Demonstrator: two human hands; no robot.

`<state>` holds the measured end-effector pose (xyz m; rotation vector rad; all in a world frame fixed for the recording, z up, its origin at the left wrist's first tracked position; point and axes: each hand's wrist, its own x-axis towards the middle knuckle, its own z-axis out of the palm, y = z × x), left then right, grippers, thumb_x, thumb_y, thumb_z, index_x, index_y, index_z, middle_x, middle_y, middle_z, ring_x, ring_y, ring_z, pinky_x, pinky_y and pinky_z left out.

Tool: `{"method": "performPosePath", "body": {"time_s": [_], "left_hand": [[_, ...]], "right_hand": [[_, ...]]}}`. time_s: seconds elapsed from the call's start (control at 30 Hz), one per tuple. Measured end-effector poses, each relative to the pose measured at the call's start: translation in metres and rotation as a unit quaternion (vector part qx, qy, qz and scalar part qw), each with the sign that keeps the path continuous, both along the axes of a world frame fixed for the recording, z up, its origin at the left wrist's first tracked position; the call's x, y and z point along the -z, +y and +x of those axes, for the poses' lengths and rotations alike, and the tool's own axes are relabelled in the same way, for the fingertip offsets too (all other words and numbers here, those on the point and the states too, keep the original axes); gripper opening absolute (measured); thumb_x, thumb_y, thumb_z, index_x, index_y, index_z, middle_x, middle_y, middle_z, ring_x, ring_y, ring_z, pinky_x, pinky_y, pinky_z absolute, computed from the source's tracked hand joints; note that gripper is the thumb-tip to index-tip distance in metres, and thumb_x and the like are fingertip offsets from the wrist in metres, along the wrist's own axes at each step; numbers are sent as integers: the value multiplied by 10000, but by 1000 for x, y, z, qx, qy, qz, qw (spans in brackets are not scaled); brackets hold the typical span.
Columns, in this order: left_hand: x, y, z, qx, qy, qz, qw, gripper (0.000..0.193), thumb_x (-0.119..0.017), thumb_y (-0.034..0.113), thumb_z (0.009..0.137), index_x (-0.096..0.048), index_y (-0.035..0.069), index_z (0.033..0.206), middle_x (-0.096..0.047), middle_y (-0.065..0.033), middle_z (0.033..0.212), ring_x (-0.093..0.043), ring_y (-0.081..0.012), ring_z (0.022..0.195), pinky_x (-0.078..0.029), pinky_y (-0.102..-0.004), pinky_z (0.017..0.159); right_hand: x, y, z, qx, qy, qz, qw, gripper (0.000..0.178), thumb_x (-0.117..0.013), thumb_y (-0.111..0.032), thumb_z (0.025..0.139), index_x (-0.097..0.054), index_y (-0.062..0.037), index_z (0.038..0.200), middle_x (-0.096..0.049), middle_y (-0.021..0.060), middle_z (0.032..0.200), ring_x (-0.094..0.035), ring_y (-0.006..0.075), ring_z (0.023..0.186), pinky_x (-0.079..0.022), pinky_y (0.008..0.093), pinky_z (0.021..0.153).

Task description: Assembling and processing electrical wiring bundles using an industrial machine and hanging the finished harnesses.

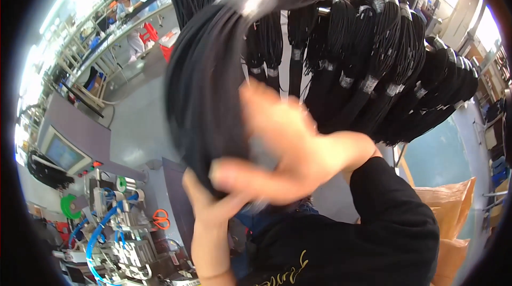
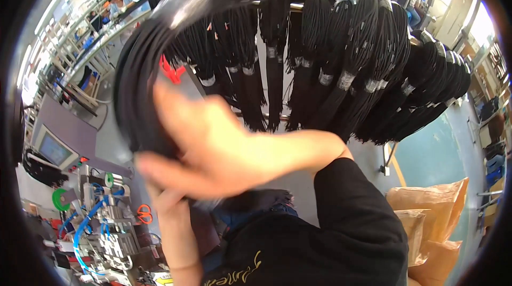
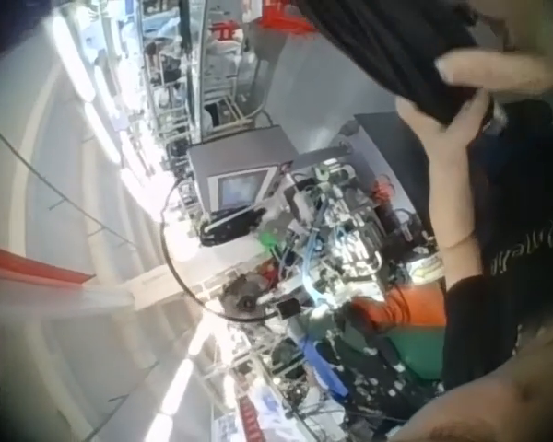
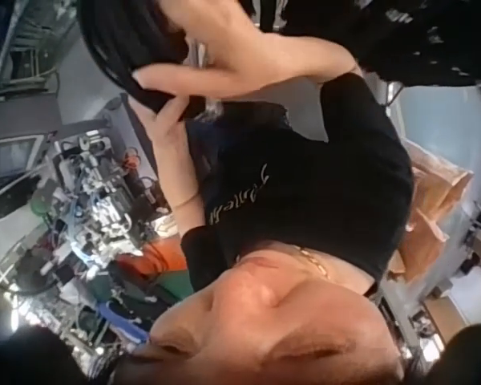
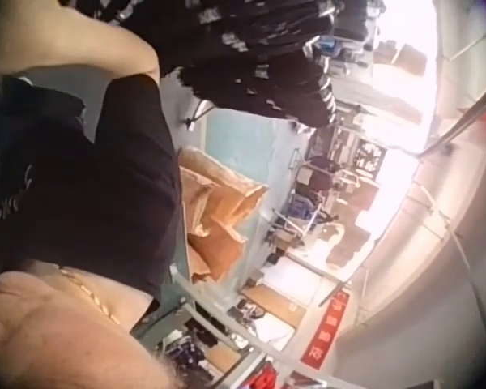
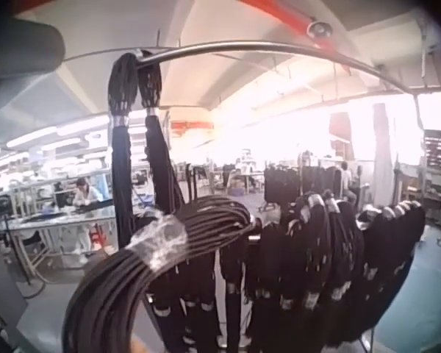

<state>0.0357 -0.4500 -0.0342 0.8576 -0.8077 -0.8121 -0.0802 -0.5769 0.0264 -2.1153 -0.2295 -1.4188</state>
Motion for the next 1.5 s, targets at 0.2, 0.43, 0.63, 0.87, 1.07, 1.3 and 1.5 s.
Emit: {"method": "performPosePath", "body": {"time_s": [0.2, 0.43, 0.63, 0.87, 1.07, 1.3, 1.5], "left_hand": [[27, 107, 35, -98, -70, 10, 993, 666, -774, 178, 670, -525, -15, 1256, -589, -102, 1074, -577, -247, 976, -423, -359, 903], [42, 113, 48, -158, -101, 81, 979, 647, -772, 210, 672, -542, -9, 1237, -598, -107, 1075, -585, -253, 975, -431, -364, 901], [38, 102, 52, -184, -116, 114, 969, 633, -770, 237, 675, -557, -3, 1220, -606, -111, 1076, -593, -258, 974, -437, -368, 899], [27, 117, 69, -282, -154, 155, 934, 619, -767, 269, 677, -574, 3, 1201, -614, -116, 1077, -601, -264, 974, -445, -374, 896], [-20, 204, 91, -552, -207, 138, 796, 608, -765, 296, 679, -588, 9, 1185, -622, -121, 1078, -608, -270, 973, -452, -378, 894], [-92, 385, 41, -730, -310, 199, 575, 597, -763, 328, 682, -606, 15, 1166, -631, -126, 1079, -617, -276, 973, -460, -383, 891], [-120, 511, -55, -818, -241, 371, 368, 590, -761, 355, 684, -620, 20, 1150, -638, -130, 1080, -624, -281, 972, -467, -388, 889]], "right_hand": [[64, 12, 18, -104, -44, -63, 992, 591, -774, -97, 791, -484, 70, 1278, -602, 187, 1062, -600, 318, 917, -481, 385, 818], [76, -136, 1, 393, -231, -48, 889, 684, -821, -44, 635, -525, 12, 1249, -542, 195, 1225, -496, 410, 1199, -411, 447, 1005], [34, -230, -9, 515, -130, -230, 815, 597, -786, -119, 711, -531, -10, 1240, -589, 171, 1225, -563, 329, 1167, -436, 417, 966], [5, -216, -12, 408, -102, -284, 862, 288, -785, -150, 692, -647, -54, 925, -672, 86, 823, -669, 280, 793, -509, 374, 756], [-57, -99, 48, 211, -107, -236, 942, 274, -789, -114, 671, -647, -39, 893, -649, 107, 789, -657, 254, 729, -508, 315, 643], [-114, 6, 133, -367, 73, 123, 919, 127, -706, -91, 822, -628, -6, 876, -627, 70, 702, -608, 182, 633, -498, 308, 612], [-139, 156, 218, -929, 221, 162, 250, 122, -660, -79, 904, -611, 4, 978, -624, 41, 747, -559, 152, 599, -491, 262, 609]]}}
